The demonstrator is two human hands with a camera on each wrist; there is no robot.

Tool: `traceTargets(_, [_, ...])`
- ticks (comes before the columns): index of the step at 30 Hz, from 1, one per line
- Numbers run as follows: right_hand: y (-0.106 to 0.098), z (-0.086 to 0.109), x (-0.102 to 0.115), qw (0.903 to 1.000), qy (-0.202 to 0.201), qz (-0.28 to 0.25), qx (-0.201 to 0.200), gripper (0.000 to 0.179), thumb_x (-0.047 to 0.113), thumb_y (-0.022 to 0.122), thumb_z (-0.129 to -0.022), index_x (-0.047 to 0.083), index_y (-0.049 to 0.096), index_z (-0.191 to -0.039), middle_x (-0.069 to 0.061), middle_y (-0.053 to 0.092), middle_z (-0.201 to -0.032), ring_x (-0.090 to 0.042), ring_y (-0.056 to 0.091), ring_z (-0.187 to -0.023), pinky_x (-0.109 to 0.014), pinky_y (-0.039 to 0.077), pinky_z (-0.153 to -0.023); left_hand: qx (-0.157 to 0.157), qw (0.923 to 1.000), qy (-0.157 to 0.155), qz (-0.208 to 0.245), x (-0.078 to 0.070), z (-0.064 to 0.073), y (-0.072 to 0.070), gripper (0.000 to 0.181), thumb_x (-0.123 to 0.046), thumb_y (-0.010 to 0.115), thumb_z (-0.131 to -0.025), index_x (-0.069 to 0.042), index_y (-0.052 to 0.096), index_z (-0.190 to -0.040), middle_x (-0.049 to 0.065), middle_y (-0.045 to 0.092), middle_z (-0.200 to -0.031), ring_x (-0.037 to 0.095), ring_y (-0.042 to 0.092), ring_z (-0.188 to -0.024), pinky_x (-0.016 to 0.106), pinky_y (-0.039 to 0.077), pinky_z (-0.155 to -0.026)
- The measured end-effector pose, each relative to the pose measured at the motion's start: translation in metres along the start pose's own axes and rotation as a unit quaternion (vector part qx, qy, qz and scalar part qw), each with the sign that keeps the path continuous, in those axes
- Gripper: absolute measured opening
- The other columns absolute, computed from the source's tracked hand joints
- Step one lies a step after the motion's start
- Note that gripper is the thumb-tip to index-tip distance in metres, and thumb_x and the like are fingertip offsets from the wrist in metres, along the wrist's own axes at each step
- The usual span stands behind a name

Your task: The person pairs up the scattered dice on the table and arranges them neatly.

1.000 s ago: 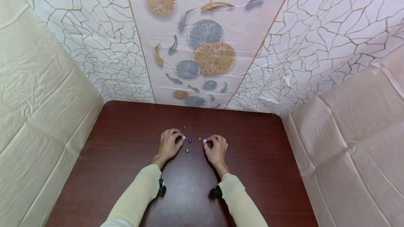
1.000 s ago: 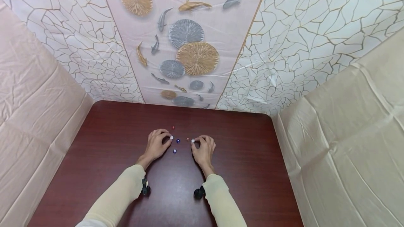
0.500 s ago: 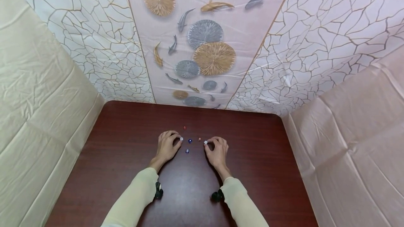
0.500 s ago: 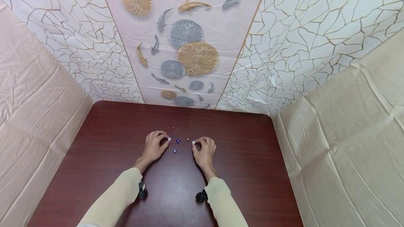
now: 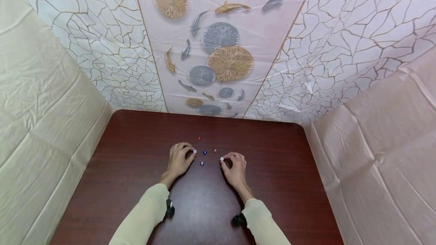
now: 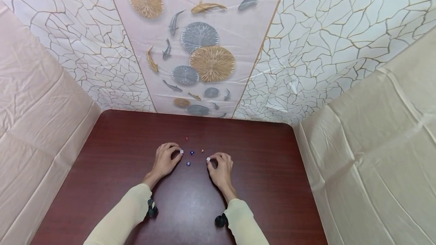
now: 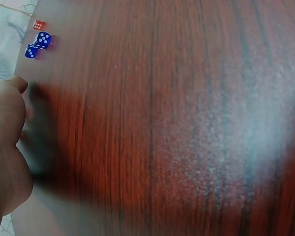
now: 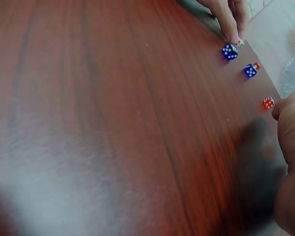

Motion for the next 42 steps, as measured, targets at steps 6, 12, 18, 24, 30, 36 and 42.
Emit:
traceTargets(6, [-0.004, 0.012, 0.009, 0.9992, -0.039, 0.0, -0.001, 0.017, 0.01, 0.091, -0.092, 0.006, 0.084, -0.107, -0.012, 0.078, -0.121, -0.04, 0.063, -0.129, -0.057, 0.04, -0.112, -0.01, 0.9999, 0.005, 0.001, 0.0, 0.003, 0.0, 0.017, -0.017, 0.088, -0.099, -0.008, 0.085, -0.113, 0.013, 0.078, -0.13, 0.041, 0.065, -0.131, 0.069, 0.038, -0.127])
traceTargets(12, [-0.004, 0.026, 0.014, 0.9956, -0.093, 0.012, -0.007, 0.016, 0.007, 0.092, -0.089, 0.005, 0.083, -0.103, -0.014, 0.079, -0.118, -0.042, 0.064, -0.125, -0.061, 0.041, -0.11, -0.021, 0.9997, 0.014, 0.007, 0.002, 0.004, 0.0, 0.015, -0.016, 0.088, -0.099, -0.008, 0.085, -0.112, 0.013, 0.078, -0.128, 0.042, 0.066, -0.129, 0.07, 0.038, -0.125])
traceTargets(18, [-0.002, 0.038, 0.014, 0.9918, -0.126, 0.025, -0.001, 0.017, 0.007, 0.094, -0.088, 0.007, 0.083, -0.102, -0.014, 0.077, -0.119, -0.041, 0.064, -0.124, -0.061, 0.042, -0.11, -0.024, 0.9995, 0.019, 0.008, 0.002, 0.006, -0.001, 0.014, -0.017, 0.088, -0.099, -0.009, 0.085, -0.111, 0.011, 0.078, -0.126, 0.041, 0.066, -0.128, 0.07, 0.039, -0.123])
traceTargets(24, [0.0, 0.048, 0.017, 0.9865, -0.163, 0.019, 0.005, 0.018, 0.005, 0.094, -0.086, 0.006, 0.082, -0.099, -0.017, 0.077, -0.12, -0.042, 0.065, -0.124, -0.065, 0.045, -0.108, -0.022, 0.9995, 0.021, 0.014, 0.0, 0.011, -0.006, 0.014, -0.017, 0.089, -0.099, -0.009, 0.085, -0.109, 0.011, 0.079, -0.124, 0.04, 0.069, -0.126, 0.069, 0.042, -0.122])
traceTargets(30, [0.002, 0.052, 0.015, 0.9853, -0.169, 0.011, 0.017, 0.018, 0.007, 0.095, -0.086, 0.009, 0.082, -0.099, -0.016, 0.077, -0.121, -0.042, 0.065, -0.127, -0.065, 0.042, -0.114, -0.018, 0.999, 0.029, 0.028, -0.001, 0.02, -0.011, 0.013, -0.016, 0.088, -0.099, -0.008, 0.085, -0.11, 0.011, 0.08, -0.122, 0.04, 0.07, -0.125, 0.069, 0.043, -0.121])
traceTargets(36, [0.005, 0.053, 0.013, 0.9844, -0.174, 0.015, 0.018, 0.019, 0.008, 0.096, -0.085, 0.01, 0.082, -0.098, -0.015, 0.077, -0.122, -0.042, 0.064, -0.127, -0.065, 0.041, -0.114, -0.024, 0.9981, 0.049, 0.026, -0.002, 0.032, -0.013, 0.014, -0.013, 0.09, -0.097, -0.008, 0.085, -0.109, 0.01, 0.08, -0.117, 0.038, 0.072, -0.119, 0.069, 0.046, -0.119])
traceTargets(42, [0.005, 0.054, 0.011, 0.9853, -0.168, 0.017, 0.024, 0.018, 0.011, 0.095, -0.086, 0.011, 0.083, -0.099, -0.015, 0.076, -0.125, -0.041, 0.064, -0.13, -0.065, 0.04, -0.116, -0.04, 0.9966, 0.067, 0.026, -0.003, 0.042, -0.011, 0.016, -0.012, 0.093, -0.094, -0.008, 0.086, -0.107, 0.008, 0.081, -0.115, 0.036, 0.074, -0.117, 0.069, 0.049, -0.115])
Point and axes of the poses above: each hand's wrist, its own z-axis away from the middle knuckle, its own y-axis out of the palm, x = y × z, the point moved 4 cm from there along -z, towards the middle knuckle
